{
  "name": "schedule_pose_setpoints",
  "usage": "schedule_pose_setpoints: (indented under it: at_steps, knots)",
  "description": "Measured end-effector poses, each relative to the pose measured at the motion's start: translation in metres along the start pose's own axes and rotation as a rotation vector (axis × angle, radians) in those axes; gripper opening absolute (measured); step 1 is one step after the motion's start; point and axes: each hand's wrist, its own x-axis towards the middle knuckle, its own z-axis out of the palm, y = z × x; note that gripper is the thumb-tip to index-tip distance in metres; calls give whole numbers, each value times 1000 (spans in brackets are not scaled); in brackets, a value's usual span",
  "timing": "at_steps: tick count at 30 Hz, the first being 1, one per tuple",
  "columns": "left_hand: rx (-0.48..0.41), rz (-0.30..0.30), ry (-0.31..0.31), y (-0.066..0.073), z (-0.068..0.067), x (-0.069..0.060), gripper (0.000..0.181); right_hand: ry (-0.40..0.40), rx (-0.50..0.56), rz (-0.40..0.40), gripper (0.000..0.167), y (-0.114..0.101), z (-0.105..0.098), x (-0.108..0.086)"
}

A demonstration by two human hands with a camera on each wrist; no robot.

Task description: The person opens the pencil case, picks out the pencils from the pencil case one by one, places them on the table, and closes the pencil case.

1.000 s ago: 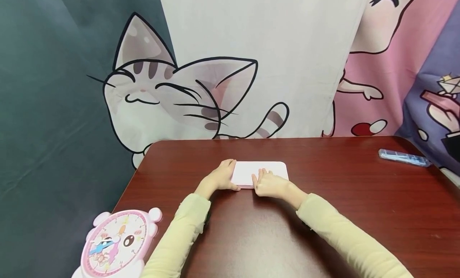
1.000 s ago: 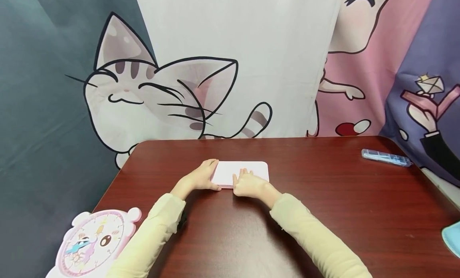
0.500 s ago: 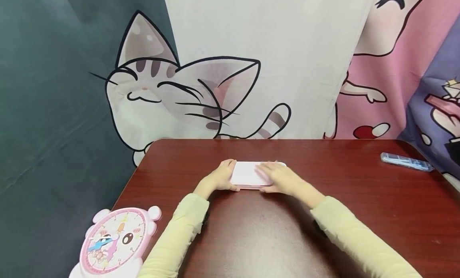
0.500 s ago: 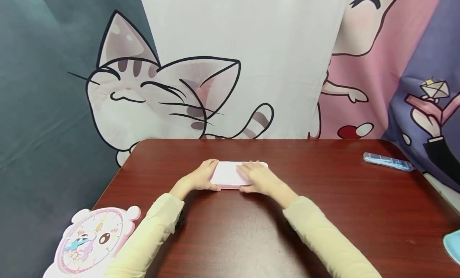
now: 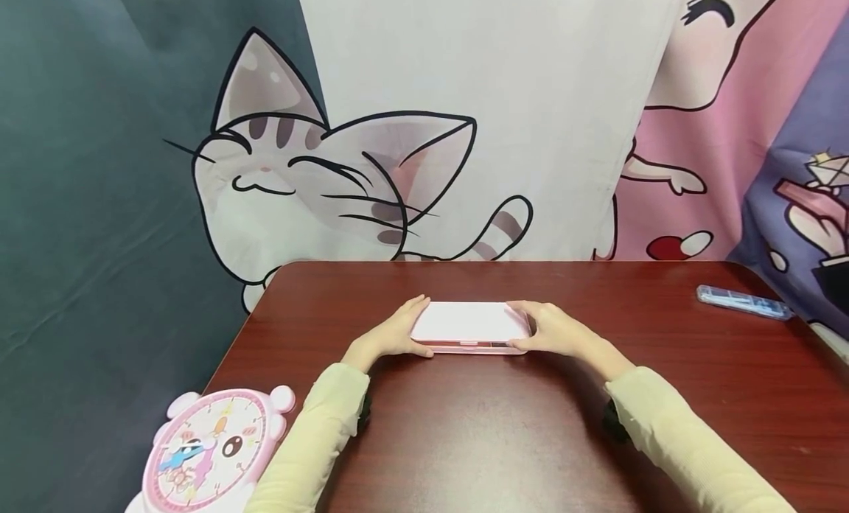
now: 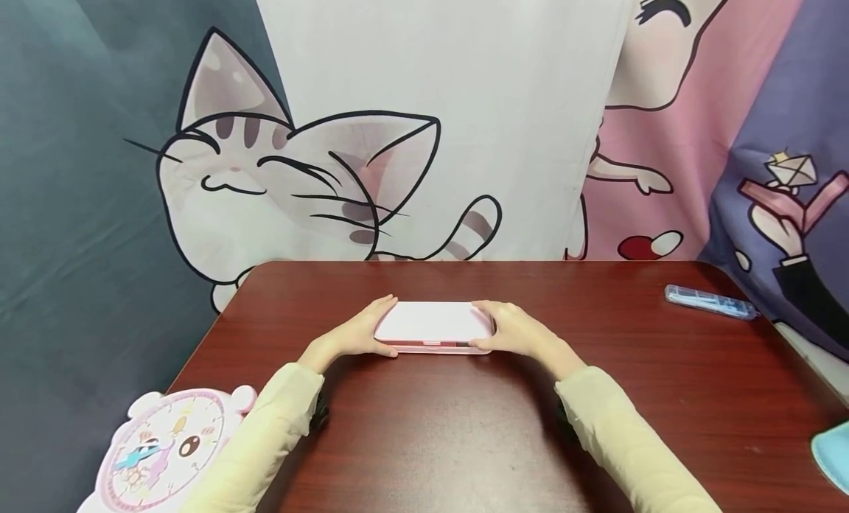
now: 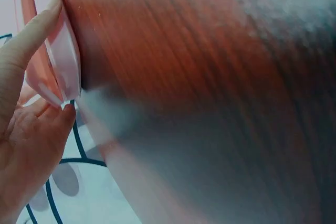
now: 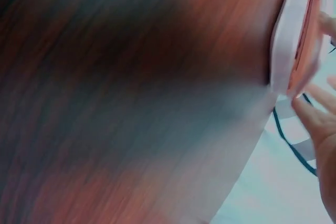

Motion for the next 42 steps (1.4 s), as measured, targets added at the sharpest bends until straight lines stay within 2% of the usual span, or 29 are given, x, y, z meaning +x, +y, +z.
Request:
schedule_pose_setpoints:
  at_steps: [3, 6, 8, 15, 20, 22, 25, 29, 33, 38, 42]
  knots:
    - [-31, 12, 23, -4, -3, 0, 101, 112, -5, -70, 51, 3, -2, 0]
    - [-60, 24, 61, -7, -5, 1, 104, 236, 48, -143, 38, 7, -4, 1]
    - [-91, 33, 97, -8, -6, 1, 107, 305, 76, -139, 30, 9, -5, 3]
    - [-201, 43, 188, -8, -7, 5, 113, 470, 223, 103, 18, 12, -5, 9]
    - [-81, 0, 236, -6, -5, 8, 118, 580, 255, 217, 16, 17, -7, 20]
    - [-31, -26, 254, -6, -4, 9, 120, 580, 270, 276, 20, 17, -8, 24]
    - [-14, -48, 269, -6, -4, 11, 121, 540, 268, 361, 27, 17, -8, 30]
    - [-40, -85, 275, -7, -3, 14, 121, 461, 231, 466, 33, 15, -8, 29]
    - [-71, -108, 277, -9, 0, 15, 122, 371, 234, 537, 33, 14, -5, 17]
    - [-86, -114, 275, -9, 0, 16, 125, 274, 207, 480, 25, 8, 1, 4]
    - [-124, -125, 265, -7, 0, 22, 126, 205, 241, 414, 21, 6, 4, 2]
